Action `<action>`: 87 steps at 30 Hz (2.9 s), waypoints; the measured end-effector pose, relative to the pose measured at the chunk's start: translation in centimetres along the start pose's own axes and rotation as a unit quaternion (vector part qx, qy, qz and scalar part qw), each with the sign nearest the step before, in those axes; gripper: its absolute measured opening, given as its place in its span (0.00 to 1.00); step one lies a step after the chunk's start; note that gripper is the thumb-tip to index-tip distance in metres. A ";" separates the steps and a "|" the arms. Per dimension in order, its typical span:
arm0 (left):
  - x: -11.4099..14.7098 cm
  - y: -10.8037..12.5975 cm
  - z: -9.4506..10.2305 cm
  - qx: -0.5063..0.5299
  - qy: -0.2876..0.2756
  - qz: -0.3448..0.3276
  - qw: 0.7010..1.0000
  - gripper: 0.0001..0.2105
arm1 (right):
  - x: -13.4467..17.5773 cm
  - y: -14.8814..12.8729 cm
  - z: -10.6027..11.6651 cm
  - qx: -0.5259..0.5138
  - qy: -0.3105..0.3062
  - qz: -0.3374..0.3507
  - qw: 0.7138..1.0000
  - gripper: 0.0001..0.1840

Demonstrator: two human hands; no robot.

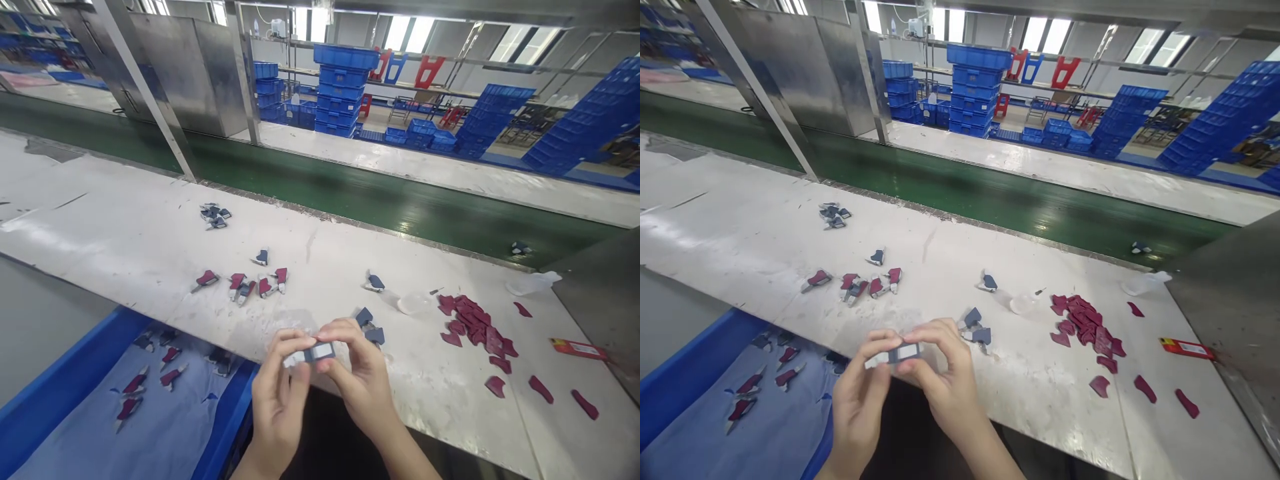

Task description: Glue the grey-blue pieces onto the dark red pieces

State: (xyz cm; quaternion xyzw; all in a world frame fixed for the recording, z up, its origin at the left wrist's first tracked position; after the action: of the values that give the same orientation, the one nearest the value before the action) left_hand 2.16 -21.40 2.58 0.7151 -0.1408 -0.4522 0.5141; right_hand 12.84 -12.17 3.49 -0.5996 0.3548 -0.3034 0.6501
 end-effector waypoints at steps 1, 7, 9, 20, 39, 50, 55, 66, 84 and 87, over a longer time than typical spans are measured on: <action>0.0 -0.8 1.0 0.009 0.029 0.025 0.999 0.11 | -0.9 0.1 -0.8 0.001 -0.014 -0.007 1.000 0.07; -0.1 -5.1 7.0 -0.089 0.133 0.122 0.980 0.13 | -5.4 0.3 -5.9 0.133 -0.166 0.011 0.977 0.15; -0.4 -5.4 8.3 -0.162 0.116 0.092 0.975 0.13 | -7.0 0.6 -6.4 0.224 -0.179 0.051 0.957 0.21; 0.4 -4.9 7.3 -0.287 -0.080 -0.106 0.949 0.19 | -16.1 5.7 -6.5 0.339 -0.088 -0.091 0.932 0.15; -4.0 -2.8 10.8 -0.461 0.112 -0.110 0.874 0.10 | -7.4 -0.8 -3.3 -0.110 -0.119 -0.140 0.977 0.14; -2.4 7.6 2.5 -0.235 0.042 -0.166 0.957 0.20 | -2.6 -4.1 -3.0 -0.184 -0.128 -0.107 0.969 0.11; -2.0 9.3 1.6 -0.309 0.046 -0.219 0.925 0.16 | -1.7 -4.1 -2.3 -0.201 -0.114 -0.100 0.968 0.10; -0.9 10.9 -0.3 -0.344 0.026 -0.262 0.901 0.16 | -0.2 -4.5 -1.1 -0.186 -0.037 -0.078 0.979 0.10; -0.9 7.8 -0.8 -0.305 0.008 -0.182 0.935 0.11 | -0.2 -2.0 0.2 -0.168 0.015 -0.096 0.981 0.10; -0.7 4.5 -0.7 -0.278 -0.008 -0.154 0.948 0.11 | -0.7 1.3 0.3 -0.156 0.050 -0.132 0.978 0.11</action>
State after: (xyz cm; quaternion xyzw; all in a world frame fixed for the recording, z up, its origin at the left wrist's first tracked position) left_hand 3.47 -22.43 6.83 0.5531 0.0978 -0.5527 0.6156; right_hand 12.65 -11.33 2.24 -0.7194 0.3476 -0.3568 0.4841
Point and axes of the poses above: each hand's wrist, its own x-axis away from the middle knuckle, its own z-axis out of the back of the hand, y = z × x, the point moved 9 cm from there along -x, towards the middle knuckle, and after that the axes turned 12 degrees about -z, right-handed, at the moved point
